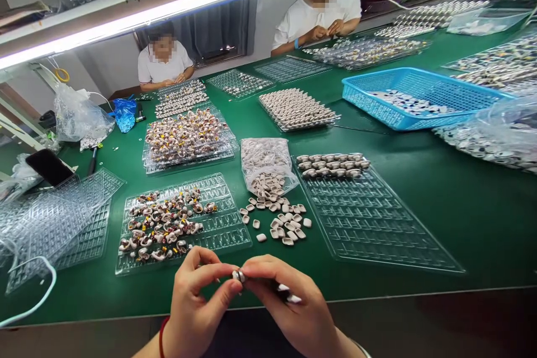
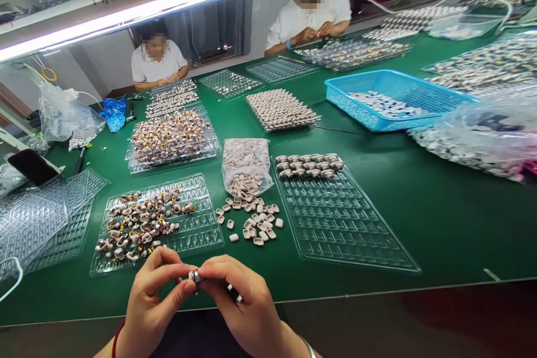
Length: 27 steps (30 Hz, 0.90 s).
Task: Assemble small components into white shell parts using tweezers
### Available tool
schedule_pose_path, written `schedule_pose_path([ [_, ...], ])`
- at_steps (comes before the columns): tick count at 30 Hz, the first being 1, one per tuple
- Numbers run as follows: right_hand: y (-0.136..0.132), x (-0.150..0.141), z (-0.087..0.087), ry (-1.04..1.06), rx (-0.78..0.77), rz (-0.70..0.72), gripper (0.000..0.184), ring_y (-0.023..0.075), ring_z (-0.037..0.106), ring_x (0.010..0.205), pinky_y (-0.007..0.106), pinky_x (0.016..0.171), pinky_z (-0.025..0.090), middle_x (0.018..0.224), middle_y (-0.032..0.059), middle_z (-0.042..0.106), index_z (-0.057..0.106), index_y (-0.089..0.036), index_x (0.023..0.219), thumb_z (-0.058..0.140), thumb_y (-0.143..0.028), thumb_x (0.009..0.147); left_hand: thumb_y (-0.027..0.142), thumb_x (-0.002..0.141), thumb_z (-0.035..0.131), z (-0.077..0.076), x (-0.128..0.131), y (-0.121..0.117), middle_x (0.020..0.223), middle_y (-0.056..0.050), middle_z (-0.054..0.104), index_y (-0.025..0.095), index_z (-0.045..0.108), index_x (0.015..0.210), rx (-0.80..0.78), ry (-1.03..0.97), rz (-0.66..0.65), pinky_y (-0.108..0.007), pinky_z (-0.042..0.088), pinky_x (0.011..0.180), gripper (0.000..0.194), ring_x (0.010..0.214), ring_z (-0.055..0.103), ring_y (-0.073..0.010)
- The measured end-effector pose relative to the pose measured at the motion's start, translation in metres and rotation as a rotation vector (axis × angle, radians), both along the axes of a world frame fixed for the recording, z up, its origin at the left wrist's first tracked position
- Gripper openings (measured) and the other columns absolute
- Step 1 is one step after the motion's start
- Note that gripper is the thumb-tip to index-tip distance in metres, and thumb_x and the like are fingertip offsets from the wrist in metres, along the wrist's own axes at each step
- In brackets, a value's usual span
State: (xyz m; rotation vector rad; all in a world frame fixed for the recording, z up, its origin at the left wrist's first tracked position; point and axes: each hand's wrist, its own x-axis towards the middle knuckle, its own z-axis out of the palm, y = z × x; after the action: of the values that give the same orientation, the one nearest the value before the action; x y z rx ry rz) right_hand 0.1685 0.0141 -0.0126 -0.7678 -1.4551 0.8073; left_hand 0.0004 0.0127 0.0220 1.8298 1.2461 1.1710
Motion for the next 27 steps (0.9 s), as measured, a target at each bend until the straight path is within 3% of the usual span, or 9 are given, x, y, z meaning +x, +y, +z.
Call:
schedule_pose_path([
  [9,-0.005,0.001,0.001,-0.06,0.084,0.013,0.032,0.0164,0.07,0.072,0.023,0.063,0.06,0.084,0.0045,0.072,0.069,-0.025,0.101,0.058,0.001,0.084,0.012,0.083,0.067,0.0,-0.003,-0.007,0.081,-0.005,0.062,0.024,0.075,0.104,0.256,0.195,-0.032,-0.027,0.054,0.061,0.025,0.07,0.061,-0.0169],
  [19,-0.01,0.001,0.012,-0.026,0.048,0.069,0.025,0.0153,0.068,0.063,0.022,0.056,0.058,0.076,0.004,0.07,0.069,-0.024,0.093,0.059,-0.002,0.085,0.006,0.085,0.062,-0.001,-0.006,-0.009,0.074,-0.002,0.061,0.03,0.067,0.119,0.376,0.168,-0.104,-0.028,0.05,0.059,0.042,0.066,0.056,-0.0163],
  [24,-0.009,0.002,0.012,-0.015,0.027,0.113,0.019,0.0146,0.068,0.06,0.021,0.054,0.057,0.071,0.0034,0.07,0.069,-0.022,0.084,0.061,-0.005,0.086,0.008,0.084,0.064,-0.002,-0.005,-0.009,0.07,-0.002,0.06,0.029,0.07,0.113,0.376,0.14,-0.104,-0.026,0.048,0.056,0.036,0.063,0.054,-0.0153],
  [27,-0.003,0.006,0.009,0.051,-0.018,0.126,0.018,0.015,0.069,0.062,0.022,0.056,0.058,0.074,0.0035,0.071,0.07,-0.022,0.086,0.063,-0.005,0.085,0.027,0.086,0.068,-0.003,-0.006,-0.003,0.075,-0.003,0.062,0.028,0.075,0.105,0.185,0.034,-0.098,-0.024,0.05,0.058,0.021,0.067,0.058,-0.0151],
])
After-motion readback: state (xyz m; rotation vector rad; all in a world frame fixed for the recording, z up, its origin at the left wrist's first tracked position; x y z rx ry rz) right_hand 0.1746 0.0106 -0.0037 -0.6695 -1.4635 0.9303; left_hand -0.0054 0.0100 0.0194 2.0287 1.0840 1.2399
